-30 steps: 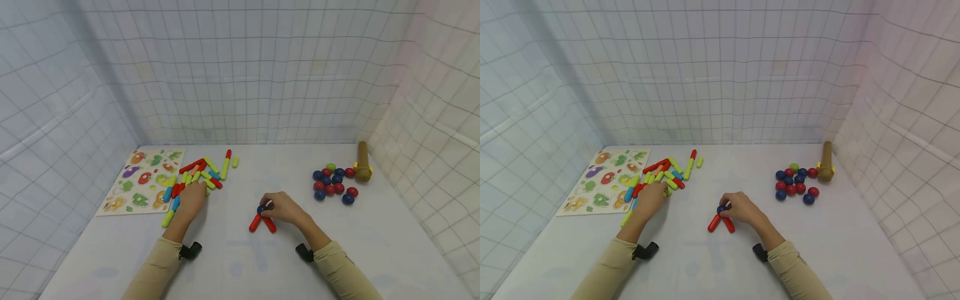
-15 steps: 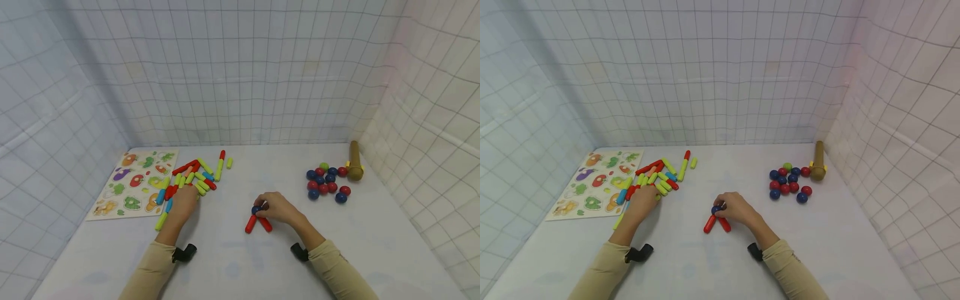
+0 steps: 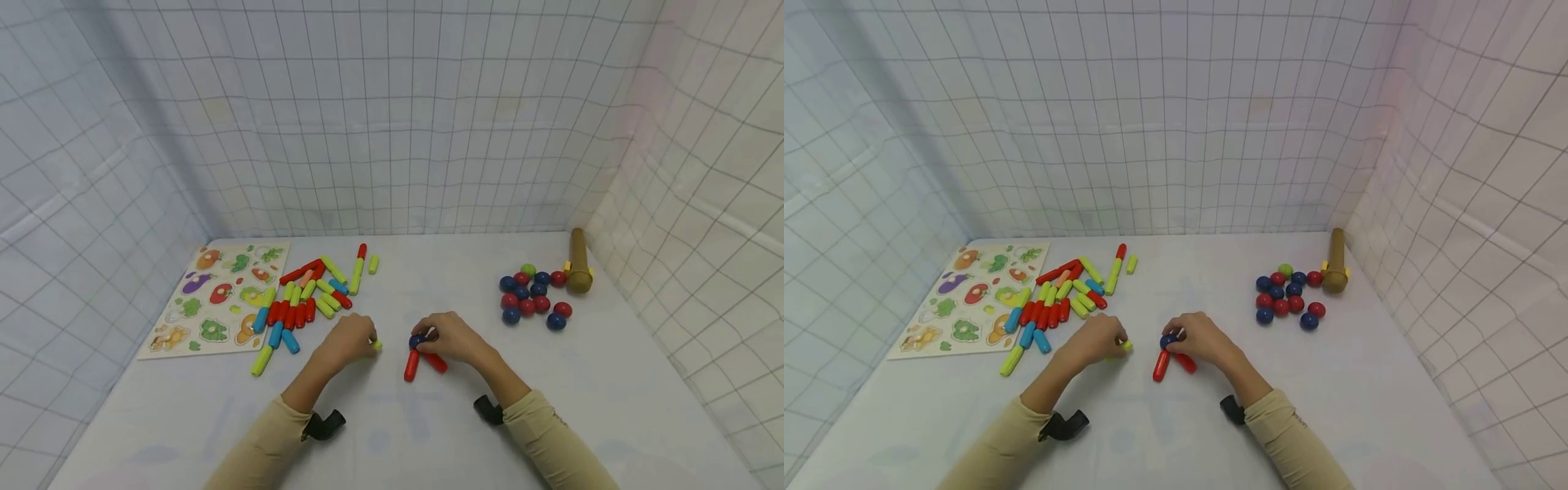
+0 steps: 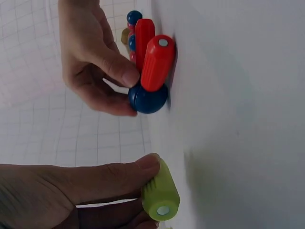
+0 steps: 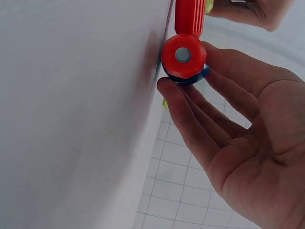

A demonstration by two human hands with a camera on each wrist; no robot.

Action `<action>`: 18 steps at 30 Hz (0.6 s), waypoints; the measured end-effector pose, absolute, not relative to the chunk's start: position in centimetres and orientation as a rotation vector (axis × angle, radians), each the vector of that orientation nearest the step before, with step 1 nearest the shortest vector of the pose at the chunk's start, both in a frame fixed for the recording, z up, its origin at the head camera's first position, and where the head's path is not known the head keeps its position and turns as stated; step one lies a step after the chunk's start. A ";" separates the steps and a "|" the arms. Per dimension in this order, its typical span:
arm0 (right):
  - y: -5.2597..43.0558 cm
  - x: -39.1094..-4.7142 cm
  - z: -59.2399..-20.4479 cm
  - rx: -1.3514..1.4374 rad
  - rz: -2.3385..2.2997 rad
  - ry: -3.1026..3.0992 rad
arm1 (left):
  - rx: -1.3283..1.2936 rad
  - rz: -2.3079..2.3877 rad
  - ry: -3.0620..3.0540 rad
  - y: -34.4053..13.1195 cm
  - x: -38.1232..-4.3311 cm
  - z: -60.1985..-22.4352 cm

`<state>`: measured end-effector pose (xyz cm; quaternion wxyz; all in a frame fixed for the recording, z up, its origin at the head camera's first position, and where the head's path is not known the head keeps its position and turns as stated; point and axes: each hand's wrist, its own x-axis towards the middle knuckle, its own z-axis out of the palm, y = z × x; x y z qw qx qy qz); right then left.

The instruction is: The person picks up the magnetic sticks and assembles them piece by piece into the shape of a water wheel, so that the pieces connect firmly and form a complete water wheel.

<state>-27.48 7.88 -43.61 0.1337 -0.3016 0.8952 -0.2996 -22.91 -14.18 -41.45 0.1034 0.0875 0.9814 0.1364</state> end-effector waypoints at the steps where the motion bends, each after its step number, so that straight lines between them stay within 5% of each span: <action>1: 7.9 -27.5 -43.6 -0.877 -0.871 2.593 | 0.271 0.405 2.890 -13.7 -23.0 -41.5; 18: 7.9 -27.5 -43.8 -0.969 -0.884 2.577 | 0.466 0.546 2.867 -10.6 -23.5 -42.9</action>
